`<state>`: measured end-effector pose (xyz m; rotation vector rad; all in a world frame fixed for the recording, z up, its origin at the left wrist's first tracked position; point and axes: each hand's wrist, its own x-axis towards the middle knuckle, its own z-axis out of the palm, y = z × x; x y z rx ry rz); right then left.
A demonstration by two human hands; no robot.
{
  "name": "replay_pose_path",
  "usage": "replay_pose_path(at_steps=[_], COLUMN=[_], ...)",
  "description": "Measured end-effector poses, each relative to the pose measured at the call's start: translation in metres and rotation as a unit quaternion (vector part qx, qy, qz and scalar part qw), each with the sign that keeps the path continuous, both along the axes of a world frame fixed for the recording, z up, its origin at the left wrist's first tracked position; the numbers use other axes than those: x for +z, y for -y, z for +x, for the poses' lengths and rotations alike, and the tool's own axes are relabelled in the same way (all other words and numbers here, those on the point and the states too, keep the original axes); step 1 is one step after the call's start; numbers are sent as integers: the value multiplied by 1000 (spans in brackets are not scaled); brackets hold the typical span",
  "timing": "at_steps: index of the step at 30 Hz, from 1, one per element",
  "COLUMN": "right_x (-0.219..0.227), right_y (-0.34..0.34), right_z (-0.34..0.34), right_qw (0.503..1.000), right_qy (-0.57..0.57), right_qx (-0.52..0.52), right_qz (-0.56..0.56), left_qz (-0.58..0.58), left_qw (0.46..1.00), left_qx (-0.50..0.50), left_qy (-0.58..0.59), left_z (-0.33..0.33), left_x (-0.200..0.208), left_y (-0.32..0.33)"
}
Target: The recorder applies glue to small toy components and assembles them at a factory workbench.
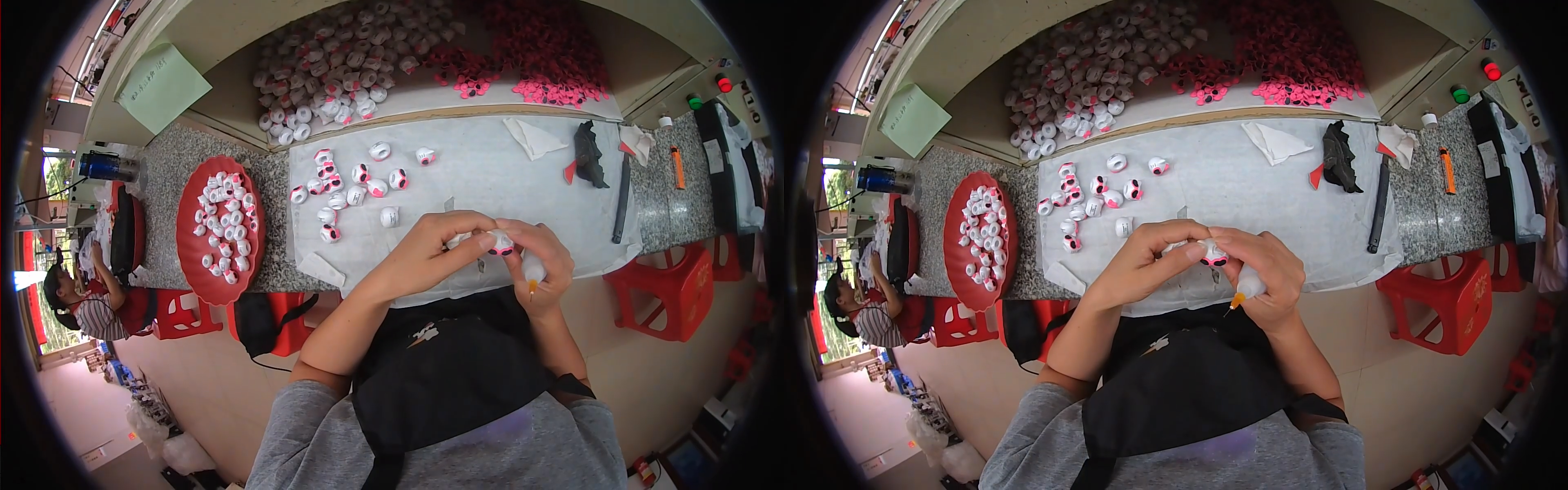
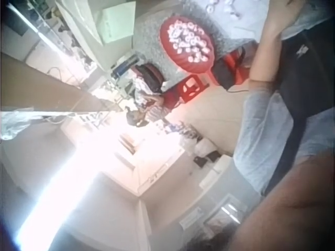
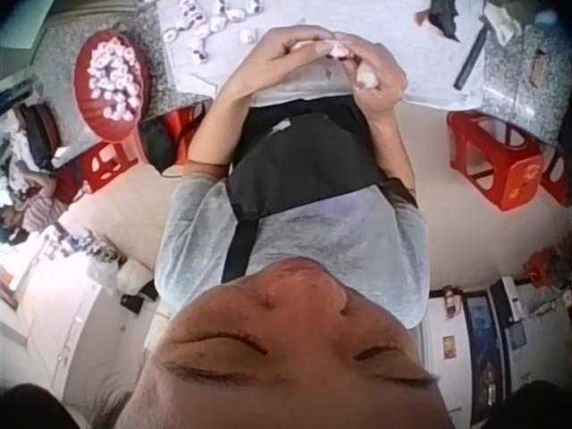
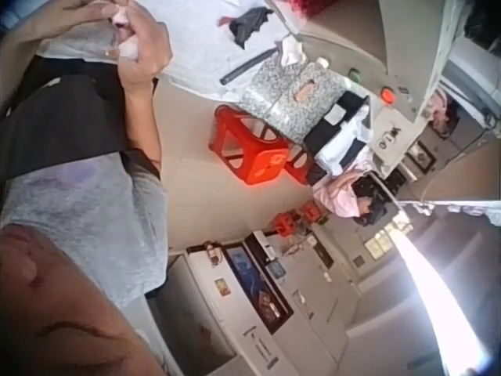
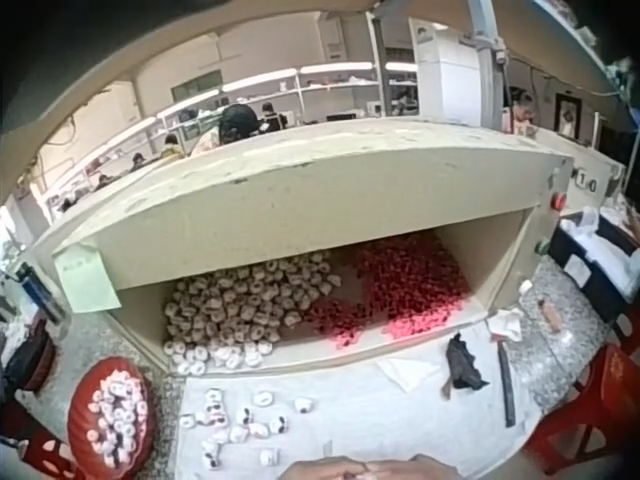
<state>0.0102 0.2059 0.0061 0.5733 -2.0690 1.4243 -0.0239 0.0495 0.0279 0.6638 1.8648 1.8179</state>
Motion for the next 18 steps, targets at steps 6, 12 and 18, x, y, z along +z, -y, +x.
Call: replay_pose_path(at_steps=[6,12,18], right_x=[-1,-2,-4], right_y=[-2,-2,-3], right_z=[0,0,1], right_qw=[1000,1000,1000], right_qy=[1,14,20], right_qx=[31,18,15], right_qz=[7,2,13], left_qz=[-43,-65,-104], left_qw=[999,998,994], left_qx=[4,15,13], left_qy=[1,10,24], left_z=[-3,-2,-2], left_x=[6,4,4], left_y=[3,1,0])
